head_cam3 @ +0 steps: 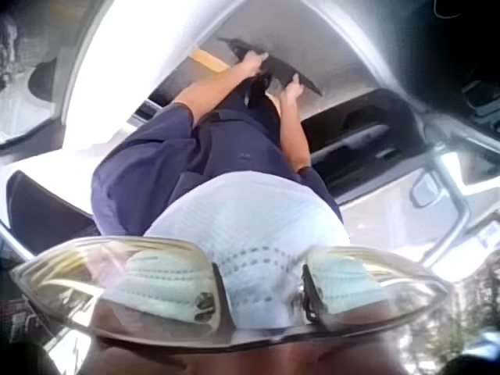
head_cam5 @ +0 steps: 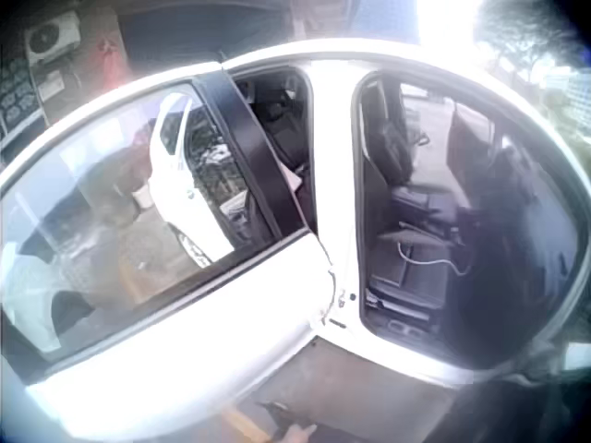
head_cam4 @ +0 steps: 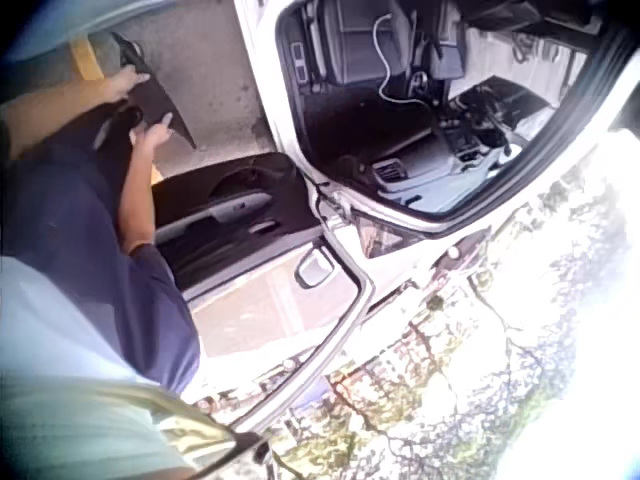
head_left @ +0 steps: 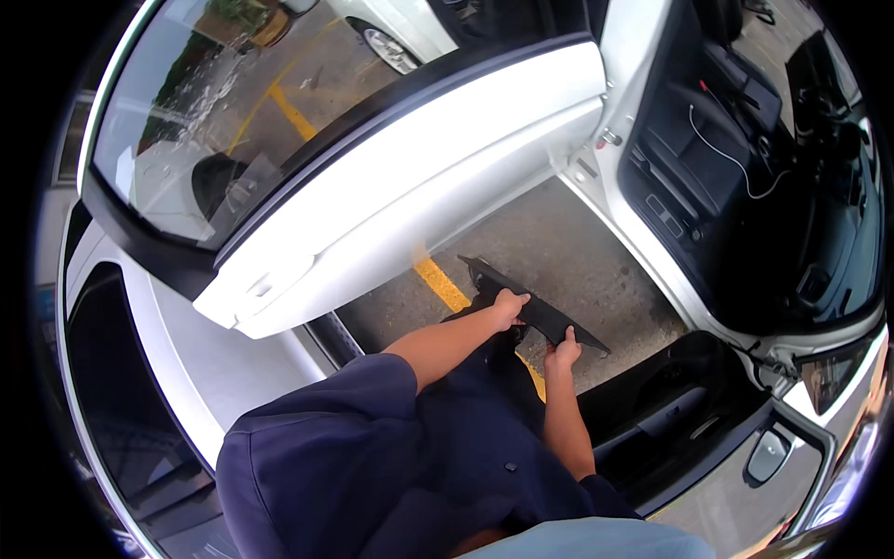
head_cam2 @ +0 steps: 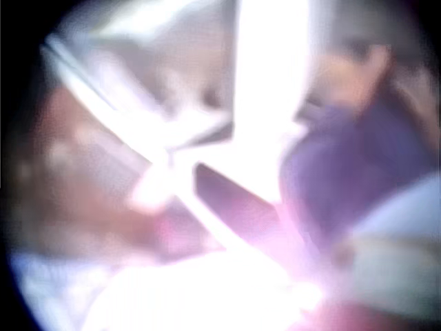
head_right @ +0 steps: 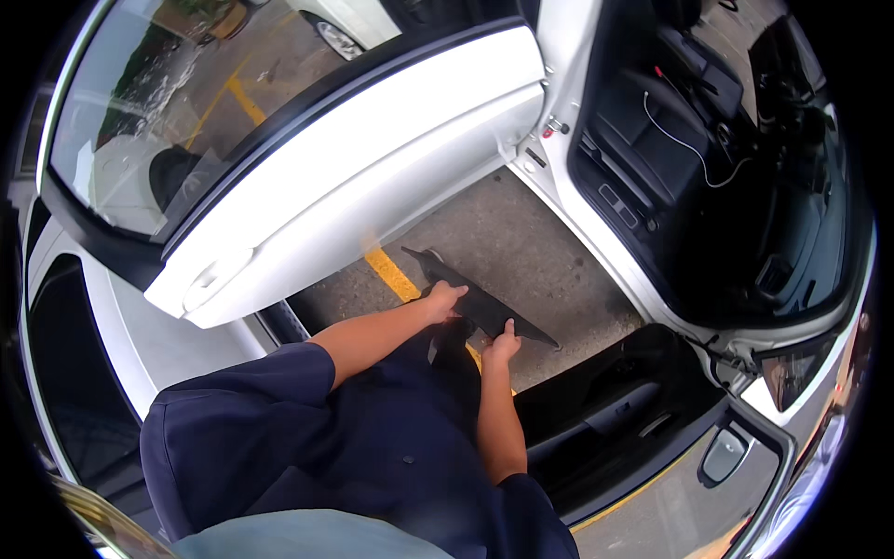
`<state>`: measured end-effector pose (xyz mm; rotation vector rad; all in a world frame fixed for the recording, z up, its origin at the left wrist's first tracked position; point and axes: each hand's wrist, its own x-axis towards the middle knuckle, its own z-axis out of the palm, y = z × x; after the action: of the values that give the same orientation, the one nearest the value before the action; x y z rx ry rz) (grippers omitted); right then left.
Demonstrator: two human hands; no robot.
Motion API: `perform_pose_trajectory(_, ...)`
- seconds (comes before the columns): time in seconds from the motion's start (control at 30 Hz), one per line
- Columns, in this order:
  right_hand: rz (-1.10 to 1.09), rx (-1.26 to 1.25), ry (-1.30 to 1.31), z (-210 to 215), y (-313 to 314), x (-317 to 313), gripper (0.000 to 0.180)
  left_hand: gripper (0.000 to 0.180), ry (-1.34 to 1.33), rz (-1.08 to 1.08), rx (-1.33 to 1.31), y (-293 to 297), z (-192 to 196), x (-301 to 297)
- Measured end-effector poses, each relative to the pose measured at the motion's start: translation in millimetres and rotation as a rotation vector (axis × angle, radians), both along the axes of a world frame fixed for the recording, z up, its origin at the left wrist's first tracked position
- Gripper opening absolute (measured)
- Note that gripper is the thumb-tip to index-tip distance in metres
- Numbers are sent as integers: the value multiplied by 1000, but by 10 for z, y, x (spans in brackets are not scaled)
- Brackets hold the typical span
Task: The person removes floor mats from a white car, carries them into a garage, and sprays them with a cleaning solution from a yellow spray bottle. The person then refills the spray bottle from a bucket of water.
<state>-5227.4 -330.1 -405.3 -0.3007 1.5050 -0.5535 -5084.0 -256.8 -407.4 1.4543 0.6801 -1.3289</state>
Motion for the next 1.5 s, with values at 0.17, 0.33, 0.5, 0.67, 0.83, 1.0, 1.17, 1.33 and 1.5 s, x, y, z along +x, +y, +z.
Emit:
perform_pose_trajectory(0.17,451,48,-36,347,883,189,24,11,109,354,148,1478,186,-180)
perform_pose_trajectory(0.33,867,20,-41,399,1675,414,29,13,204,628,102,2652,183,-351)
perform_pose_trajectory(0.5,1257,-245,194,488,2481,813,40,12,91,705,219,3572,198,-238)
perform_pose_trajectory(0.67,1659,-1723,-287,2192,3582,1755,47,16,-21,774,359,4188,169,-73)
perform_pose_trajectory(0.83,1611,-2178,-217,2564,4259,2631,46,22,-134,717,479,4739,363,227)
perform_pose_trajectory(1.0,1577,-2144,-256,2043,4356,2888,37,24,-140,679,502,5035,266,389)
perform_pose_trajectory(1.17,1503,-2101,-177,1995,4576,3672,34,23,-129,686,590,5238,212,822)
perform_pose_trajectory(1.33,1367,-2115,-28,2094,4697,5156,27,25,-313,717,559,5351,599,1852)
perform_pose_trajectory(1.5,1474,-2056,284,2037,4549,6422,34,24,-405,614,519,5577,1004,2911)
